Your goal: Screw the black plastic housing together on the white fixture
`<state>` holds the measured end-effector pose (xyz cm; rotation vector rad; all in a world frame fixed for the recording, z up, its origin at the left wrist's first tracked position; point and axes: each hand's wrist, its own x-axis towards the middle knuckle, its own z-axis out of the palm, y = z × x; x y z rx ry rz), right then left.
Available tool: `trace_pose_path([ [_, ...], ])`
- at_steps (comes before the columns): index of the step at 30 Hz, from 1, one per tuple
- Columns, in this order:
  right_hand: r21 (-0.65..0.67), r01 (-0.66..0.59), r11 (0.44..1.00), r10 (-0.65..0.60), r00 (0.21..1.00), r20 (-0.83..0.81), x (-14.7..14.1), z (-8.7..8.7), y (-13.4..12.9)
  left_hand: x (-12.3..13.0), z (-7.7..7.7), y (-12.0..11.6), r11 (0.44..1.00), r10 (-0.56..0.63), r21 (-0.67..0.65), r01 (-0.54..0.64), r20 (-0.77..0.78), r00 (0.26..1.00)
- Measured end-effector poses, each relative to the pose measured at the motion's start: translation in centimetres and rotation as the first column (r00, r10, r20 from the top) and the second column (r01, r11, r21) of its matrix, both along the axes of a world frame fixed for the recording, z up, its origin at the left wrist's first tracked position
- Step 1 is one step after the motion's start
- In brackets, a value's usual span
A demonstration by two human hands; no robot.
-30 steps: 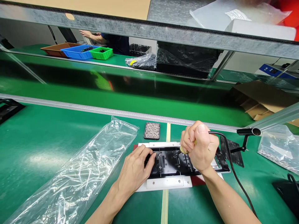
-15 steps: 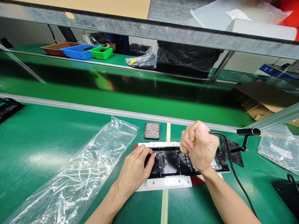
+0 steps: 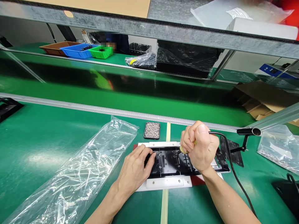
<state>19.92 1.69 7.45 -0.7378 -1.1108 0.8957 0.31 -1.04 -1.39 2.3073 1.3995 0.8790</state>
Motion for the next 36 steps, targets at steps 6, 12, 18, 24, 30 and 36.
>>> trace_pose_path([
  [6, -0.003, -0.002, 1.0, 0.002, 1.0, -0.012, -0.16, 0.02, 0.04, -0.03, -0.06, 0.05, 1.0, -0.006, 0.003, 0.006, -0.004, 1.0],
  [12, -0.003, -0.006, 1.0, 0.006, 1.0, 0.004, -0.05, 0.05, 0.08, 0.01, 0.14, 0.0, 1.0, -0.001, 0.001, 0.001, -0.01, 1.0],
  [18, -0.005, -0.008, 1.0, 0.008, 1.0, -0.011, -0.05, 0.1, -0.02, 0.0, 0.18, -0.03, 1.0, 0.001, 0.001, -0.001, -0.013, 1.0],
  [24, -0.013, -0.005, 1.0, 0.005, 1.0, -0.017, -0.16, 0.03, -0.08, 0.03, 0.18, 0.04, 1.0, -0.001, 0.004, 0.001, -0.021, 1.0],
  [30, -0.019, 0.0, 1.0, 0.0, 1.0, -0.011, -0.04, 0.03, 0.01, 0.01, 0.25, -0.03, 1.0, 0.005, 0.007, -0.005, -0.021, 1.0],
  [36, -0.022, -0.006, 1.0, 0.006, 1.0, -0.01, -0.05, 0.17, 0.01, 0.04, 0.26, -0.01, 1.0, 0.001, 0.005, -0.001, -0.023, 1.0],
])
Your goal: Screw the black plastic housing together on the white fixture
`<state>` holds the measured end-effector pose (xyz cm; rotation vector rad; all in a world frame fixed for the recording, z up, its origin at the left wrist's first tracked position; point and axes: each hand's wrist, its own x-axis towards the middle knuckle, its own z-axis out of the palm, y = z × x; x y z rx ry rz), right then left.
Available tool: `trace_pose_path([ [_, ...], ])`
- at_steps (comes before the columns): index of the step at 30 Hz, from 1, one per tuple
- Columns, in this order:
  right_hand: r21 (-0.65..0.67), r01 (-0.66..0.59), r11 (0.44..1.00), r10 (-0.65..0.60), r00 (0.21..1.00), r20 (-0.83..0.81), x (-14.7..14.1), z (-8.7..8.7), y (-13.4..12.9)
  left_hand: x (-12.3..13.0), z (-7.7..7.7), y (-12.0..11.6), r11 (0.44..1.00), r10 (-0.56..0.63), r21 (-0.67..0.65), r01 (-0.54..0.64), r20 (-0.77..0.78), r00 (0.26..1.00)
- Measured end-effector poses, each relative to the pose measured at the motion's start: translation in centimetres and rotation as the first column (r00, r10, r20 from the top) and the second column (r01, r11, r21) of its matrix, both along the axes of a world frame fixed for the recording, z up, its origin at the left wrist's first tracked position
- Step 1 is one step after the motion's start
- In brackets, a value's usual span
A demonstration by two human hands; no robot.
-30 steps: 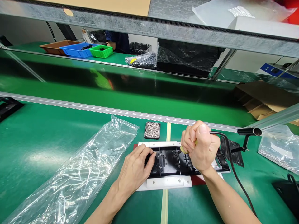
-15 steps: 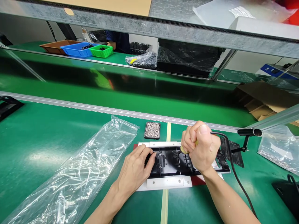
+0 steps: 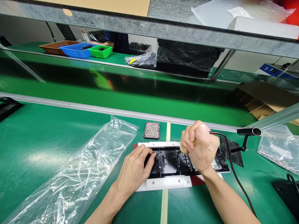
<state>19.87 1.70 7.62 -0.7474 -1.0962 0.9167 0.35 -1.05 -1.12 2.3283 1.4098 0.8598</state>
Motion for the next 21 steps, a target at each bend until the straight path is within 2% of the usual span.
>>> trace_pose_path([
  [21, 0.007, -0.002, 1.0, 0.002, 1.0, -0.006, -0.09, 0.01, 0.02, 0.05, 0.07, -0.02, 1.0, 0.001, 0.006, -0.001, 0.0, 1.0],
])
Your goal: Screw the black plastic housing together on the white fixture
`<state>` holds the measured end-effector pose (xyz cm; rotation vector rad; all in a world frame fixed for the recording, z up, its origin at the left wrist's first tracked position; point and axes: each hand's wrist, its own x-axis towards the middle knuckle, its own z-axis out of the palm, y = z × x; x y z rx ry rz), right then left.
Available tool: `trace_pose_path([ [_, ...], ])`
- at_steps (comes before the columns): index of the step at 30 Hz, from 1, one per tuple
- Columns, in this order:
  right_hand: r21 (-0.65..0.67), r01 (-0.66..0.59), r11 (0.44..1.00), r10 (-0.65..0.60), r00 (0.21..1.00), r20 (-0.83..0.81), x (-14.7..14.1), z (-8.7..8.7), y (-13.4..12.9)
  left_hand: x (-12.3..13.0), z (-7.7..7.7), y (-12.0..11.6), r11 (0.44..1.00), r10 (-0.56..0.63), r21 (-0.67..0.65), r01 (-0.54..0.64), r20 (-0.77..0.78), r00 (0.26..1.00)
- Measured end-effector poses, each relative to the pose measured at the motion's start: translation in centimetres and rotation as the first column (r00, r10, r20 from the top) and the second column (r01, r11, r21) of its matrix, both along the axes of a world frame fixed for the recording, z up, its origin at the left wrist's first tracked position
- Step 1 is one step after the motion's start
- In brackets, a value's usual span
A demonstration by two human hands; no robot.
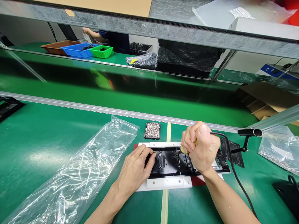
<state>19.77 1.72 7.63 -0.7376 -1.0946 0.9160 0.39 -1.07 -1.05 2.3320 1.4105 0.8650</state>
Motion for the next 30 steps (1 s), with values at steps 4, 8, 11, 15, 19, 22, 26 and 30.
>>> trace_pose_path([
  [4, -0.003, -0.002, 1.0, 0.002, 1.0, 0.002, 0.0, 0.0, -0.01, 0.01, -0.03, 0.04, 1.0, 0.0, 0.002, 0.0, 0.002, 1.0],
  [8, 0.003, 0.006, 1.0, -0.006, 1.0, 0.004, 0.0, -0.06, 0.04, 0.0, -0.09, 0.07, 1.0, -0.002, -0.008, 0.002, 0.003, 1.0],
  [11, 0.0, 0.008, 1.0, -0.008, 1.0, 0.008, 0.04, -0.13, 0.05, -0.03, -0.13, 0.04, 1.0, -0.004, -0.004, 0.004, 0.002, 1.0],
  [15, 0.0, 0.014, 1.0, -0.014, 1.0, 0.015, 0.1, -0.15, 0.03, -0.08, -0.16, 0.01, 1.0, -0.004, 0.001, 0.004, -0.001, 1.0],
  [19, 0.003, 0.015, 1.0, -0.015, 1.0, 0.02, 0.07, -0.09, -0.01, -0.07, -0.12, 0.04, 1.0, -0.002, 0.0, 0.002, -0.009, 1.0],
  [22, -0.005, 0.005, 1.0, -0.005, 1.0, 0.01, 0.01, -0.03, -0.03, -0.05, -0.08, 0.02, 1.0, -0.004, -0.008, 0.004, 0.001, 1.0],
  [26, -0.005, 0.004, 1.0, -0.004, 1.0, -0.001, -0.03, -0.03, 0.02, -0.05, -0.12, -0.01, 1.0, 0.001, -0.013, -0.001, -0.001, 1.0],
  [30, -0.008, -0.004, 1.0, 0.004, 1.0, -0.008, -0.02, -0.03, 0.0, -0.09, -0.13, -0.01, 1.0, 0.004, -0.012, -0.004, -0.005, 1.0],
])
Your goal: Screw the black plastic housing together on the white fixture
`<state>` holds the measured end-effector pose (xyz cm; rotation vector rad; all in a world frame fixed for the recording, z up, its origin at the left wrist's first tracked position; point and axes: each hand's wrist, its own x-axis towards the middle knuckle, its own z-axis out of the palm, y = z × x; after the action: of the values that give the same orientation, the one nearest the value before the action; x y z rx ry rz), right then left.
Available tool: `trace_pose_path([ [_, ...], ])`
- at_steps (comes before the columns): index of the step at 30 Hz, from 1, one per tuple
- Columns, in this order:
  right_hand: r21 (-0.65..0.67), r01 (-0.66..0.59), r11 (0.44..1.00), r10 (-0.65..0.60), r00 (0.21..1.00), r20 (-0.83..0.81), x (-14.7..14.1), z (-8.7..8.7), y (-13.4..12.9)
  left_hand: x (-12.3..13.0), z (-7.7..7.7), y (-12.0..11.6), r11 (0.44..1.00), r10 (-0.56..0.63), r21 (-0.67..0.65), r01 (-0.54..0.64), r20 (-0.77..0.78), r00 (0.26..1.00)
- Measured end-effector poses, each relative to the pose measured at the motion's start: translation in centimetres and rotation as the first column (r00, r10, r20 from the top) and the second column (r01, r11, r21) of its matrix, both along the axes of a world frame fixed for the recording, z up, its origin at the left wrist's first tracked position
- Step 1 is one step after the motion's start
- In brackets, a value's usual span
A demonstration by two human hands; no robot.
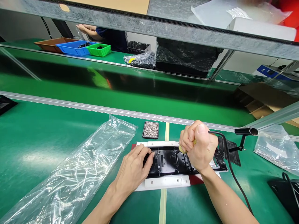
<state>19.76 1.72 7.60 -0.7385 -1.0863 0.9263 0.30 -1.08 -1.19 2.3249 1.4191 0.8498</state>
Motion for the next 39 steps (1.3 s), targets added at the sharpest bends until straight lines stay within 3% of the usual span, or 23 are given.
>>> trace_pose_path([
  [39, 0.016, 0.02, 1.0, -0.021, 0.999, 0.039, 0.18, -0.16, 0.13, -0.02, -0.16, -0.03, 1.0, -0.013, -0.021, 0.013, 0.008, 1.0],
])
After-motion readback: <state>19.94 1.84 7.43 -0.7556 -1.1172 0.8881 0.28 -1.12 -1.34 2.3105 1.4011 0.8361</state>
